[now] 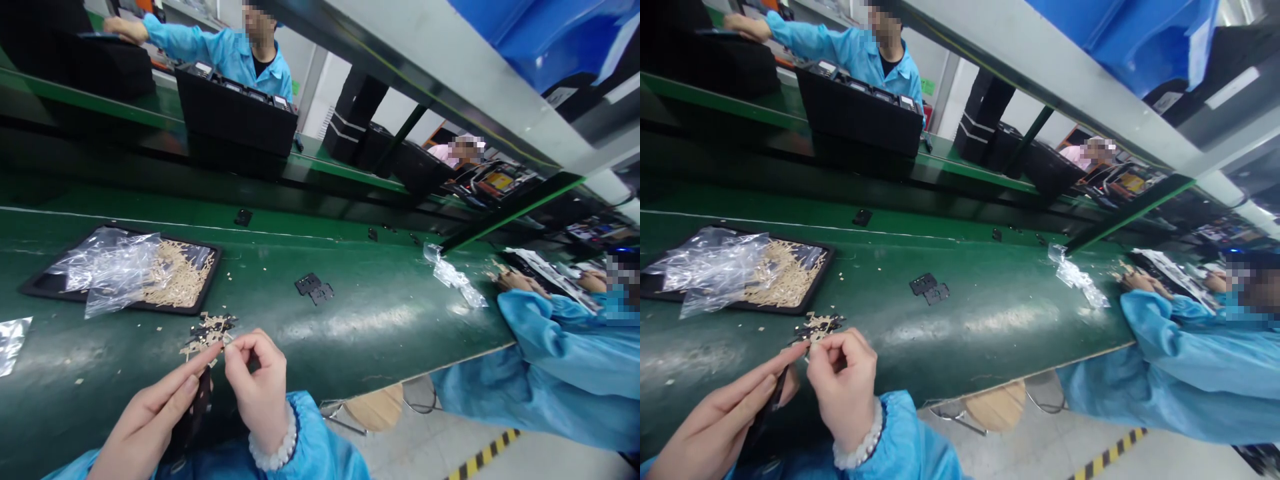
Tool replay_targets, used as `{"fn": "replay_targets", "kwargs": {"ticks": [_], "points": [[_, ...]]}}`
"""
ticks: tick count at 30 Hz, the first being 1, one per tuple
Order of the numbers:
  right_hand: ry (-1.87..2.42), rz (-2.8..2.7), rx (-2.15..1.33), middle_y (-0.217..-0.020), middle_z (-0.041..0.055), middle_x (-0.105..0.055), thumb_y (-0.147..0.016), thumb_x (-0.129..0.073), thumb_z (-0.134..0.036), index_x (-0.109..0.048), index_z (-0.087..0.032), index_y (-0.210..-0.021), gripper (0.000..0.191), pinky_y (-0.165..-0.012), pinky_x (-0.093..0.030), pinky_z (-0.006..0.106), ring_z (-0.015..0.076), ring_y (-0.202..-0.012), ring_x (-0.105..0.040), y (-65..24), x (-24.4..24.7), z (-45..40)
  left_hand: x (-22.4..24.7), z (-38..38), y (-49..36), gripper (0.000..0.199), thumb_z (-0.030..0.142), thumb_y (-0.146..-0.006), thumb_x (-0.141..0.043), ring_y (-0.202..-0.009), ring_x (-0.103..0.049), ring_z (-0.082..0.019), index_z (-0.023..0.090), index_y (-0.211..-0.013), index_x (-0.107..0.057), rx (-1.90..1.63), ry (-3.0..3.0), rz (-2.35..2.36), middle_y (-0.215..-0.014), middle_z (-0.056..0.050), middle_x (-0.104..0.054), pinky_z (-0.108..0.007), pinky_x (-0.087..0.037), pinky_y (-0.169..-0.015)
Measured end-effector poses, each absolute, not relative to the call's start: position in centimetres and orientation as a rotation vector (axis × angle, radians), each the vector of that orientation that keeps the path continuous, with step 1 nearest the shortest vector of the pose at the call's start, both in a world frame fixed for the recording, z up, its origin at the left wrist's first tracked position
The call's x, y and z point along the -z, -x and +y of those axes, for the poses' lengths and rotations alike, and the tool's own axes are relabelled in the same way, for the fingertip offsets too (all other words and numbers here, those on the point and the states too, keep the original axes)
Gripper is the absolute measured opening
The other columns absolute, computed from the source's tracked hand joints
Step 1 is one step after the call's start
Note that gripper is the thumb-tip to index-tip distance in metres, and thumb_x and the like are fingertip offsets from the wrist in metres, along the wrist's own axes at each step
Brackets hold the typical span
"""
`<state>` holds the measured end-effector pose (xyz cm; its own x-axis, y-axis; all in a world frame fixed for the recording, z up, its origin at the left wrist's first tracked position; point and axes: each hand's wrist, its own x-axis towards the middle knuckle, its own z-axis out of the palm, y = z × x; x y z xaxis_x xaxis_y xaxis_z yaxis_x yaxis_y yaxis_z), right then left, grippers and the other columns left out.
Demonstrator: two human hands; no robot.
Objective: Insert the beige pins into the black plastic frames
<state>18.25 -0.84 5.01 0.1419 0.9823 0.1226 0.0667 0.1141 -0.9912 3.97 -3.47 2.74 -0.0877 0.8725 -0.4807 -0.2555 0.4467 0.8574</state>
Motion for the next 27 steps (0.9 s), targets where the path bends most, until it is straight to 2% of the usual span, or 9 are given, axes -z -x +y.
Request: {"fn": "replay_targets", "kwargs": {"ticks": [4, 7, 10, 13, 17, 21, 27], "points": [[1.216, -1.293, -0.805, -0.062, -0.0035, -0.05, -0.079, -0.058, -0.018, -0.058, -0.02, -0.063, 0.016, -0.055, -0.039, 0.023, 0.011, -0.056, -0.048, -18.4, -4.8, -1.1, -3.8, -3.4, -4.2, 0.067, 0.06, -0.046, -0.093, -0.063, -0.056, -0.018, 0.023, -0.101, -0.083, -1.086, -0.444, 1.267, -0.058, 0.0, -0.057, -0.026, -0.056, -0.064], [1.234, -1.232, -0.922, -0.059, -0.0039, -0.049, -0.077, -0.06, -0.022, -0.057, -0.02, -0.061, 0.016, -0.054, -0.039, 0.023, 0.0111, -0.054, -0.046, -18.5, -5.2, -1.2, -4.7, -2.4, -4.3, 0.062, 0.054, -0.044, -0.097, -0.058, -0.05, -0.014, 0.022, -0.094, -0.081, -1.19, -0.298, 1.177, -0.059, 0.002, -0.053, -0.024, -0.051, -0.052], [1.249, -1.095, -1.249, -0.054, -0.0048, -0.047, -0.072, -0.063, -0.03, -0.055, -0.021, -0.06, 0.017, -0.05, -0.037, 0.024, 0.0106, -0.05, -0.04, -18.3, -5.9, -1.4, -5.2, -1.3, -4.6, 0.043, 0.037, -0.045, -0.1, -0.059, -0.05, -0.013, 0.022, -0.072, -0.07, -1.28, -0.215, 0.992, -0.06, 0.004, -0.052, -0.023, -0.053, -0.053], [1.238, -1.047, -1.434, -0.051, -0.0057, -0.045, -0.07, -0.062, -0.031, -0.051, -0.021, -0.059, 0.018, -0.047, -0.034, 0.024, 0.0096, -0.047, -0.036, -17.7, -6.2, -2.0, -4.7, -0.8, -5.2, 0.04, 0.02, -0.051, -0.097, -0.062, -0.054, -0.013, 0.023, -0.07, -0.061, -1.317, -0.126, 0.737, -0.062, 0.005, -0.051, -0.023, -0.056, -0.059], [1.198, -1.227, -1.139, -0.051, -0.0066, -0.042, -0.071, -0.059, -0.02, -0.047, -0.021, -0.056, 0.019, -0.05, -0.036, 0.023, 0.0093, -0.049, -0.039, -16.9, -5.9, -2.9, -3.0, -0.6, -5.6, 0.038, 0.009, -0.058, -0.087, -0.062, -0.054, -0.013, 0.024, -0.069, -0.054, -1.318, -0.078, 0.498, -0.058, 0.007, -0.043, -0.027, -0.058, -0.062], [1.142, -1.409, -0.817, -0.054, -0.0083, -0.041, -0.073, -0.058, -0.011, -0.048, -0.02, -0.058, 0.02, -0.05, -0.034, 0.019, 0.0075, -0.049, -0.042, -16.8, -5.3, -3.4, -2.4, -0.7, -5.3, 0.039, 0.001, -0.059, -0.08, -0.06, -0.052, -0.012, 0.024, -0.07, -0.05, -1.331, -0.104, 0.465, -0.058, 0.007, -0.043, -0.027, -0.058, -0.065], [1.127, -1.519, -0.648, -0.056, -0.009, -0.041, -0.076, -0.06, -0.01, -0.051, -0.021, -0.064, 0.019, -0.05, -0.034, 0.019, 0.0071, -0.05, -0.043, -17.1, -4.5, -3.8, -4.1, -0.7, -5.0, 0.047, 0.012, -0.056, -0.09, -0.061, -0.047, -0.013, 0.023, -0.065, -0.045, -1.343, -0.208, 0.606, -0.059, 0.005, -0.043, -0.026, -0.056, -0.064]]}}
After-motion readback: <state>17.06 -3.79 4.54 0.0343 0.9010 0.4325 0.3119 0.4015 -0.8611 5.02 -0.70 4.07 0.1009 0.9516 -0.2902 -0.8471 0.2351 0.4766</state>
